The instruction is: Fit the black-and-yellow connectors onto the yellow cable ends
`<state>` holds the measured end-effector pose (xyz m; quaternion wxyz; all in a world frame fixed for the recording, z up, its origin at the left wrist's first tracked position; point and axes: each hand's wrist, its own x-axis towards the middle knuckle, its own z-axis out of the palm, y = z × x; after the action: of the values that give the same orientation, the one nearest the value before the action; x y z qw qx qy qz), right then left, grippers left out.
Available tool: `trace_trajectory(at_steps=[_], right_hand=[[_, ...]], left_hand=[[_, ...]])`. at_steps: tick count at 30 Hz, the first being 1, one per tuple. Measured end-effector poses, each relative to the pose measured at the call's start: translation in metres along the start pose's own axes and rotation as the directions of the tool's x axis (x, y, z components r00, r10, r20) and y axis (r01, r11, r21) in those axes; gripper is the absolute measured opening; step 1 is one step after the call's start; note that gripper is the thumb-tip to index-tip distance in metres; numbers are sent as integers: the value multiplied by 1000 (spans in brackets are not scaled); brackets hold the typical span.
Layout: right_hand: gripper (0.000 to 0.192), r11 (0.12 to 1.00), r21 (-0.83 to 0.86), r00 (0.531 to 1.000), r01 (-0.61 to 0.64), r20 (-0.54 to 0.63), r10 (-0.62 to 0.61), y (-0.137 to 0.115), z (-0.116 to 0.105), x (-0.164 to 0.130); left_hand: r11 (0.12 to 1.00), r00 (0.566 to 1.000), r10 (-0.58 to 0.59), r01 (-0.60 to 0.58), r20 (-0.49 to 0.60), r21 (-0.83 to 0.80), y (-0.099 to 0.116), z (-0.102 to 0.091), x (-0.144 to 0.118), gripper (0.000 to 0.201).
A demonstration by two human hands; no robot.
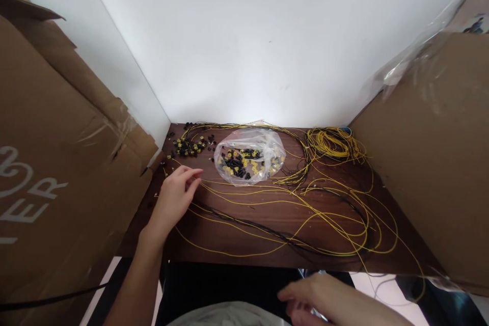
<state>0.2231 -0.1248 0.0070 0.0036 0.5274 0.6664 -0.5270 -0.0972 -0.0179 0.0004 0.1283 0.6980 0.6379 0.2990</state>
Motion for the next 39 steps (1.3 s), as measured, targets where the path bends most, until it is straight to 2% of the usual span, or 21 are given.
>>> trace_trajectory(at_steps=[2,4,5,6,7,9,12,14,15,18,20,23,25,27,30,32,35,37,39], right_hand=[[31,974,-58,971,219,108,-212,-31,-22,7],[28,901,-47,896,431,138,-421,-62,-41,17],[27,853,-10,843,522,161,-514,-74,-49,25],[26,797,41,783,603,162,-601,-85,-56,35],[25,756,87,742,649,148,-654,-92,-61,46],[23,692,184,696,698,55,-716,-100,-67,72],[22,670,241,712,702,-212,-670,-102,-67,113],[26,674,209,696,708,-370,-615,-99,-63,135],[28,690,188,699,699,-380,-605,-96,-61,144],[30,718,264,765,644,-239,-598,-85,-55,161],[28,699,382,791,605,-190,-581,-77,-53,167],[27,638,521,816,567,-250,-521,-68,-50,173],[28,605,567,824,559,-300,-481,-67,-51,175],[29,591,567,817,574,-349,-459,-67,-52,176],[29,613,510,797,603,-392,-458,-68,-53,177],[30,638,477,796,604,-393,-461,-67,-53,179],[33,677,422,796,604,-372,-478,-66,-53,180],[34,702,366,789,611,-358,-500,-66,-55,177],[34,724,320,788,611,-331,-519,-69,-61,171]], left_hand=[[990,999,-43,39,24,135,-15,9,12,24],[979,994,-68,51,84,199,-22,13,18,20],[975,991,-79,55,104,214,-23,15,19,18],[973,990,-85,58,115,222,-23,15,19,18],[973,989,-85,57,119,222,-21,16,19,18],[982,993,-58,38,107,185,-16,15,19,20],[999,997,28,-26,72,-35,0,10,20,18],[944,992,97,-68,76,-322,16,6,26,16],[888,988,131,-81,80,-453,24,4,30,16],[727,989,148,-101,11,-679,47,5,47,16],[663,990,130,-133,-61,-737,56,13,58,17],[609,992,66,-125,-108,-783,58,32,68,21],[568,994,-10,-82,-106,-819,53,44,70,35],[564,998,-53,8,-27,-826,48,53,67,36],[582,988,41,98,150,-807,43,57,61,25],[582,979,101,86,177,-808,42,57,57,19],[549,984,83,85,155,-831,41,57,56,16],[458,987,34,122,155,-881,40,57,58,18],[272,985,-23,171,171,-947,36,57,62,21]])
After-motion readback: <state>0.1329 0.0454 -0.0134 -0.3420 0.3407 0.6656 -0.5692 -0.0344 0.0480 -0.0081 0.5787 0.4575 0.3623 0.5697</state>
